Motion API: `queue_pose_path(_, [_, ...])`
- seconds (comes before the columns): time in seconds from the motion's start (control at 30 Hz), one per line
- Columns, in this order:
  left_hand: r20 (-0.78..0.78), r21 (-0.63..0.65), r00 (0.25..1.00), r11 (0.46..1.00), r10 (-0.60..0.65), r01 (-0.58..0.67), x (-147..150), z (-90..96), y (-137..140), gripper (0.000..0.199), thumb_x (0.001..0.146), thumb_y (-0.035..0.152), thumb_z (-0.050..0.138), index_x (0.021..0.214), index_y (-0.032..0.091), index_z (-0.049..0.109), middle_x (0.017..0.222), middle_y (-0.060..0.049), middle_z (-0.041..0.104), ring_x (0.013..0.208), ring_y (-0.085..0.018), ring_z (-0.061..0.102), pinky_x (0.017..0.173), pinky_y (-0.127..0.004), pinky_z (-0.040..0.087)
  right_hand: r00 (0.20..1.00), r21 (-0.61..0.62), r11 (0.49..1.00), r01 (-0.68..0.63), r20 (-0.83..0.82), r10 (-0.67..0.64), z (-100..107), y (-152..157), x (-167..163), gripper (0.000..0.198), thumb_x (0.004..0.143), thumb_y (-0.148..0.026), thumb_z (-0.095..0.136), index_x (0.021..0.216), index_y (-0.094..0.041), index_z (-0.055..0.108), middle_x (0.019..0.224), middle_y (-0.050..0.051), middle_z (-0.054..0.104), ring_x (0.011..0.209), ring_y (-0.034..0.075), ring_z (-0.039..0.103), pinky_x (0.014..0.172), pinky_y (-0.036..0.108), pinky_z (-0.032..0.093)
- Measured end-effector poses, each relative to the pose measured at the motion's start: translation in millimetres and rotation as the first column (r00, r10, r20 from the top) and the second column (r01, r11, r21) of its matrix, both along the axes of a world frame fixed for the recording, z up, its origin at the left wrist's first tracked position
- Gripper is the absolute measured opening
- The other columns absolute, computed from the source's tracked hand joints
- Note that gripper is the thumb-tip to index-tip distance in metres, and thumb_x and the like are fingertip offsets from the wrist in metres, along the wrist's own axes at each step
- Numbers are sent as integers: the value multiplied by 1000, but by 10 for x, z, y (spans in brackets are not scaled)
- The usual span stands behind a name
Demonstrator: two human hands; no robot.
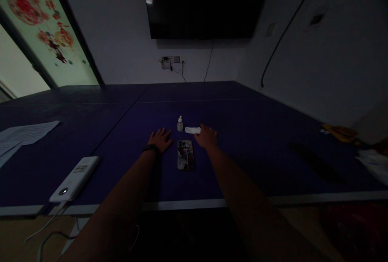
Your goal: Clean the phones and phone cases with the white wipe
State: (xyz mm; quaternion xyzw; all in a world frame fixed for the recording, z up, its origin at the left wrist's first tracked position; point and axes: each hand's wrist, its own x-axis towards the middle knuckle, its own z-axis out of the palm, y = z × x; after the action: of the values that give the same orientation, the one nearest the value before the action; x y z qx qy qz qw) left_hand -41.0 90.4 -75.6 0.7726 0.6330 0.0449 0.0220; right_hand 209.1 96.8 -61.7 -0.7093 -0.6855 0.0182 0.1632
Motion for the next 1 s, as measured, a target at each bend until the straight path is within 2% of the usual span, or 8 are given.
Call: queue_pose_path(1.0, [21, -3, 1000, 1000, 13, -12, 12, 31, -29, 68, 99, 64, 27, 159, 32, 32, 169, -8, 24, 155, -30, 23, 123, -56, 16, 1000, -10, 1000, 10, 3, -10, -4, 16, -6, 59, 96, -42, 48, 148, -15, 41, 148, 21, 54, 135, 37, 45, 107, 52, 31])
